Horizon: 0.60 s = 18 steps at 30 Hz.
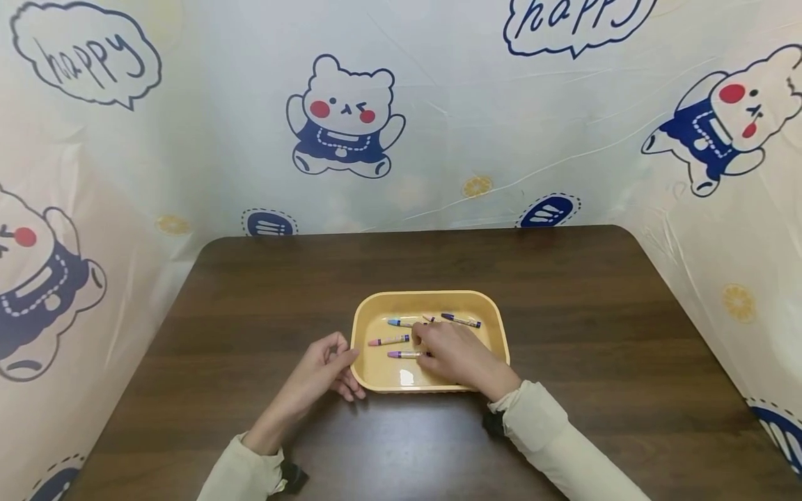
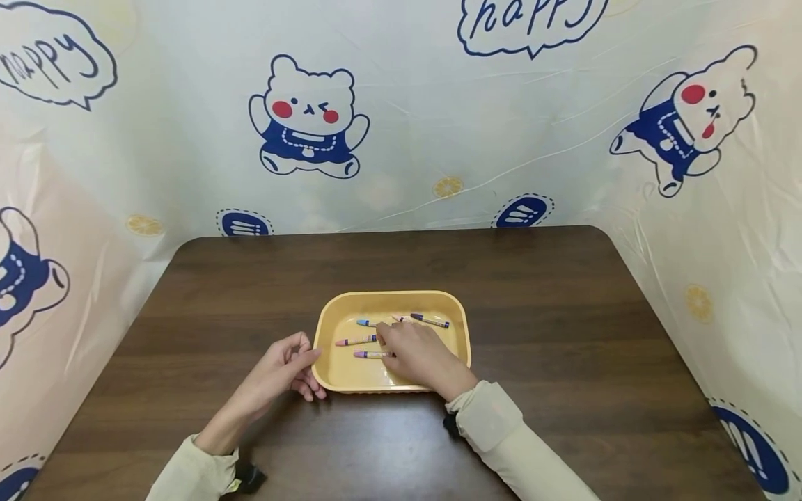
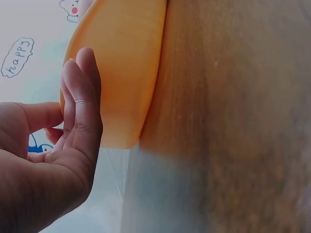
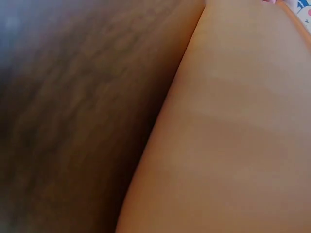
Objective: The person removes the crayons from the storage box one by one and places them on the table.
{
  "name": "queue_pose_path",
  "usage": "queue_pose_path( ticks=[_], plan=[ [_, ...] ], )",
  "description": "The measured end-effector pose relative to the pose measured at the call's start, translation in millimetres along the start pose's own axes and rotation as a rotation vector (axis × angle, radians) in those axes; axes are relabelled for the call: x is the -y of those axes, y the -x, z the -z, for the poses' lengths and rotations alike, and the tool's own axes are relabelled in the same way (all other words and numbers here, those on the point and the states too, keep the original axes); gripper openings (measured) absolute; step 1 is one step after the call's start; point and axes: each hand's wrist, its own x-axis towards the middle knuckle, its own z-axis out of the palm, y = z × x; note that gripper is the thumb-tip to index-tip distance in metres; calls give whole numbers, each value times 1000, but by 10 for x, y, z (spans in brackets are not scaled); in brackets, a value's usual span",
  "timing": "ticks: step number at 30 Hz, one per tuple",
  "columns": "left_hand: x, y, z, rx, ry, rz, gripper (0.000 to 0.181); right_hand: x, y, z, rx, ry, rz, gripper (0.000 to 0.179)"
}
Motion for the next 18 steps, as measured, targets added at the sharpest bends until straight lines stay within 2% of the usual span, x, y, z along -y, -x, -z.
queue_pose_path(
  ticks=[7,11,18],
  plan=[
    [27,24,17,-16,10,-6,27,37,-3,-23,55,-39,58,15],
    [45,35,9,-26,23,-14,29,59,-15,-39,7,-9,83,7],
    [53,34,0,-38,32,-5,29,32,5,-54,-78,-13,107,11]
  ],
)
